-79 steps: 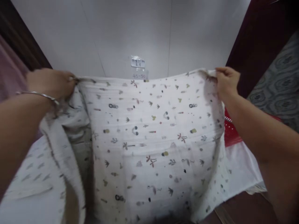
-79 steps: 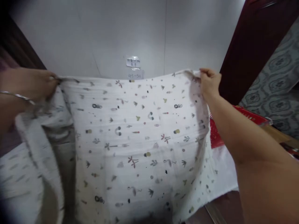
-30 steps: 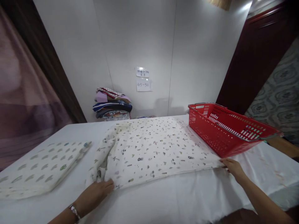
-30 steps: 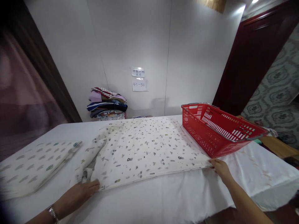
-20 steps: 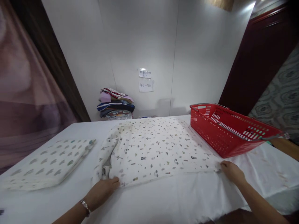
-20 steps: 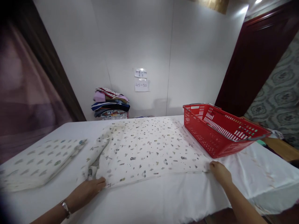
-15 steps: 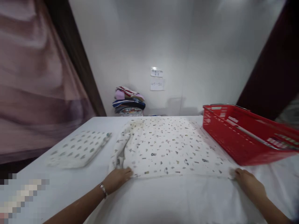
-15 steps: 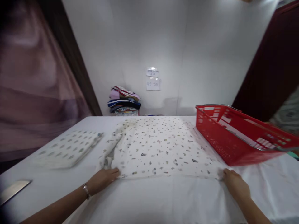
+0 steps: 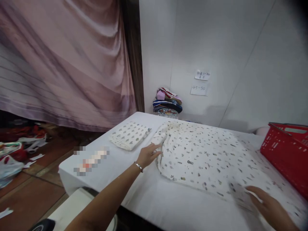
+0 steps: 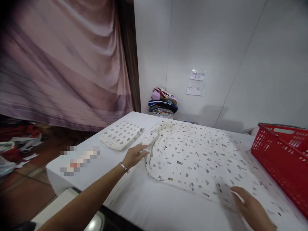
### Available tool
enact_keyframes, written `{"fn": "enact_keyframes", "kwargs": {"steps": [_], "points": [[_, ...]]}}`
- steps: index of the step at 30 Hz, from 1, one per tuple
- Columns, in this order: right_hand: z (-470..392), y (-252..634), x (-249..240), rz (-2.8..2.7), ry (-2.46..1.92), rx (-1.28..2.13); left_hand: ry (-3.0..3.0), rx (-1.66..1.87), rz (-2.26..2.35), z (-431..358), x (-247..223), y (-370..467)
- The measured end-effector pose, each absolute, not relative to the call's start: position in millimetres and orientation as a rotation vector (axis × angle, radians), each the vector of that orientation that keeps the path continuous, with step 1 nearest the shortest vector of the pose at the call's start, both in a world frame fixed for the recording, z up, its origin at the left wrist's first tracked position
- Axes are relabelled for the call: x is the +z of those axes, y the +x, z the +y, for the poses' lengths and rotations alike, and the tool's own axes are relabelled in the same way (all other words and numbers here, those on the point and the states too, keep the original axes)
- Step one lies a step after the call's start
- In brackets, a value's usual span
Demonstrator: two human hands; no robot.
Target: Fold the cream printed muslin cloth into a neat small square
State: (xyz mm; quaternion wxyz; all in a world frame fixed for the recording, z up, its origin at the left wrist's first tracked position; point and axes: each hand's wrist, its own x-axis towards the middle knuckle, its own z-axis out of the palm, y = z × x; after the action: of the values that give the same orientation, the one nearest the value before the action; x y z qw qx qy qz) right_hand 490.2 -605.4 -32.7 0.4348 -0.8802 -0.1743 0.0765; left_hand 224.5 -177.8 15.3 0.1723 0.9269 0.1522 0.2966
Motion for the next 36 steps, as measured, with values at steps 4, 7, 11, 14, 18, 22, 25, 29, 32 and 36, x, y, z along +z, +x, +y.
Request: {"fn": "enact_keyframes", "kwargs": {"steps": [4, 7, 11, 14, 18, 22, 25, 29, 32, 36], "points": [[-495, 429, 0, -0.996, -2.027, 0.458, 2.312, 0.928, 0.539, -169, 21, 235], [-412, 384, 29, -1.213, -1.818, 0.561, 2.144, 0.936, 0.547, -165, 25, 242], [-325, 351, 48, -1.294, -1.658, 0.443, 2.024, 0.926, 0.486, -161, 32, 248], [-284, 343, 52, -1.36, -1.642, 0.33, 1.965, 0.868, 0.45, -155, 36, 248], [-258, 341, 55, -1.376, -1.754, 0.268, 1.968, 0.795, 0.38, -146, 38, 246], [-246, 343, 55, -1.312, -1.861, 0.294, 2.02, 0.769, 0.326, -140, 37, 248], [-239, 344, 52, -1.265, -1.798, 0.48, 2.028, 0.746, 0.316, -133, 37, 250], [-230, 344, 61, -1.009, -1.579, 0.906, 1.887, 1.094, 0.511, -129, 38, 240], [-225, 342, 75, -0.821, -1.479, 1.002, 1.733, 1.33, 0.737, -142, 33, 223], [-221, 330, 82, -0.901, -1.471, 0.968, 1.688, 1.206, 0.67, -176, 19, 202]]}}
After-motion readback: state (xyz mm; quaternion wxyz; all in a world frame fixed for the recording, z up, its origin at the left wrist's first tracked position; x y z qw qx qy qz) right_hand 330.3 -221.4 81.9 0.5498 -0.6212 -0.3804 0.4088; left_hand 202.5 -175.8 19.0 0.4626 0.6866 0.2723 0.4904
